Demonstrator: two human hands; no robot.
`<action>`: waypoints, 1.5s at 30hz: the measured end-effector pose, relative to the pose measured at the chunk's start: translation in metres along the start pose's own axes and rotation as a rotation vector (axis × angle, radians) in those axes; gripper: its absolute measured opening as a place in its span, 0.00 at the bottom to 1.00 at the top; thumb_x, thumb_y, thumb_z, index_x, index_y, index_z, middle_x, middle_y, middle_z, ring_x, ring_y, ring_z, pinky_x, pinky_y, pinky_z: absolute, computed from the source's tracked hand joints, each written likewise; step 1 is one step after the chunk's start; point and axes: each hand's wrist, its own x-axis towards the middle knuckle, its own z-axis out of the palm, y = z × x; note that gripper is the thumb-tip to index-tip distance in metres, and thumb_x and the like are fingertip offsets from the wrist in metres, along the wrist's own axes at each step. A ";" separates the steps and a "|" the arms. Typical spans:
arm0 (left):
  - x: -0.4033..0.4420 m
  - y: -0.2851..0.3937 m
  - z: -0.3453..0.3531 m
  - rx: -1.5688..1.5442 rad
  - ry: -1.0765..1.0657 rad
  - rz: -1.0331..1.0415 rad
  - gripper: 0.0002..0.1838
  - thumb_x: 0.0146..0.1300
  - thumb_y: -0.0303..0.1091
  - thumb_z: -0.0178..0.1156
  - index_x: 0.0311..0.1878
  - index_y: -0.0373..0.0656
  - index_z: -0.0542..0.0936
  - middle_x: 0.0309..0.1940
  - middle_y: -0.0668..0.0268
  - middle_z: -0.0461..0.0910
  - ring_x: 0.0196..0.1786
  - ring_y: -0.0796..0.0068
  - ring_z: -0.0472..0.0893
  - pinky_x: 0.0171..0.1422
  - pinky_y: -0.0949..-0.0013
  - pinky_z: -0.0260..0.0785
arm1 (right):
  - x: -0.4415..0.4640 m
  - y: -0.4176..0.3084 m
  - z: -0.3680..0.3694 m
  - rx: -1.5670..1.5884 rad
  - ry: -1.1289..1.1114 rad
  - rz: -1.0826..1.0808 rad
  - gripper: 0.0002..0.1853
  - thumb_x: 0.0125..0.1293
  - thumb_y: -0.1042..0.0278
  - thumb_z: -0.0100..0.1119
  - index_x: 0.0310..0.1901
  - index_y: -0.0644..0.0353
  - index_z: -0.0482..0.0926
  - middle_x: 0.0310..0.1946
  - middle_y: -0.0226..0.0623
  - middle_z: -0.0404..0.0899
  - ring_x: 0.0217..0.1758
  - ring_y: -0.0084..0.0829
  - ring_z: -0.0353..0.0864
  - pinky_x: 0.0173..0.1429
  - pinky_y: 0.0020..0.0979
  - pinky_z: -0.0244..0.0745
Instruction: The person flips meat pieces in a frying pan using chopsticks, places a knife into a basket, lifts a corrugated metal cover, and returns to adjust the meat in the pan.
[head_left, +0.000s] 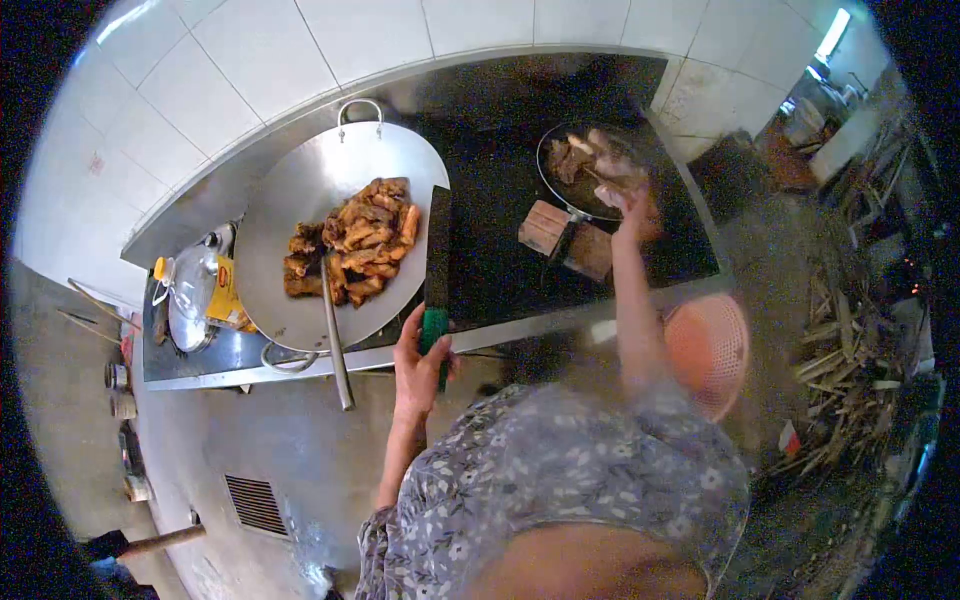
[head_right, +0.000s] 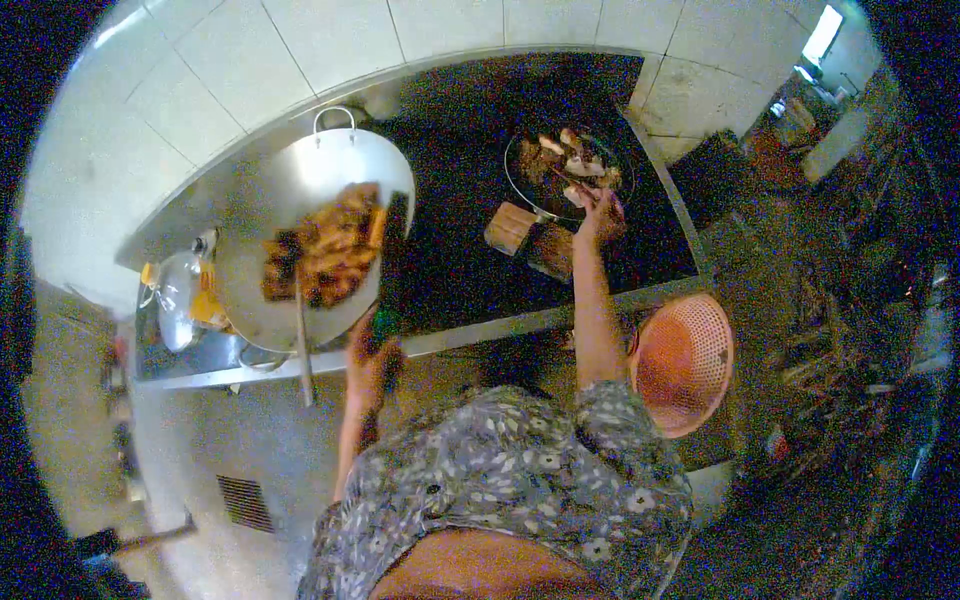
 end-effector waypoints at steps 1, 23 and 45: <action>0.003 0.001 0.003 0.015 0.001 -0.014 0.27 0.54 0.20 0.49 0.59 0.37 0.59 0.37 0.62 0.73 0.18 0.79 0.71 0.17 0.78 0.61 | 0.001 -0.002 0.001 0.008 0.013 -0.054 0.10 0.58 0.60 0.54 0.32 0.58 0.69 0.27 0.33 0.73 0.32 0.31 0.75 0.35 0.32 0.77; 0.022 -0.007 0.054 0.074 0.023 -0.078 0.27 0.54 0.21 0.52 0.59 0.40 0.60 0.37 0.64 0.76 0.22 0.80 0.73 0.18 0.79 0.64 | -0.006 -0.043 0.014 -0.122 -0.161 0.064 0.11 0.59 0.63 0.54 0.35 0.63 0.73 0.35 0.34 0.73 0.39 0.28 0.74 0.44 0.29 0.73; 0.028 -0.008 0.073 0.079 0.006 -0.034 0.28 0.55 0.21 0.52 0.60 0.40 0.59 0.37 0.62 0.75 0.21 0.80 0.72 0.18 0.79 0.64 | -0.009 -0.075 0.001 -0.196 -0.406 0.042 0.13 0.62 0.63 0.50 0.38 0.67 0.73 0.37 0.39 0.75 0.41 0.30 0.75 0.47 0.30 0.73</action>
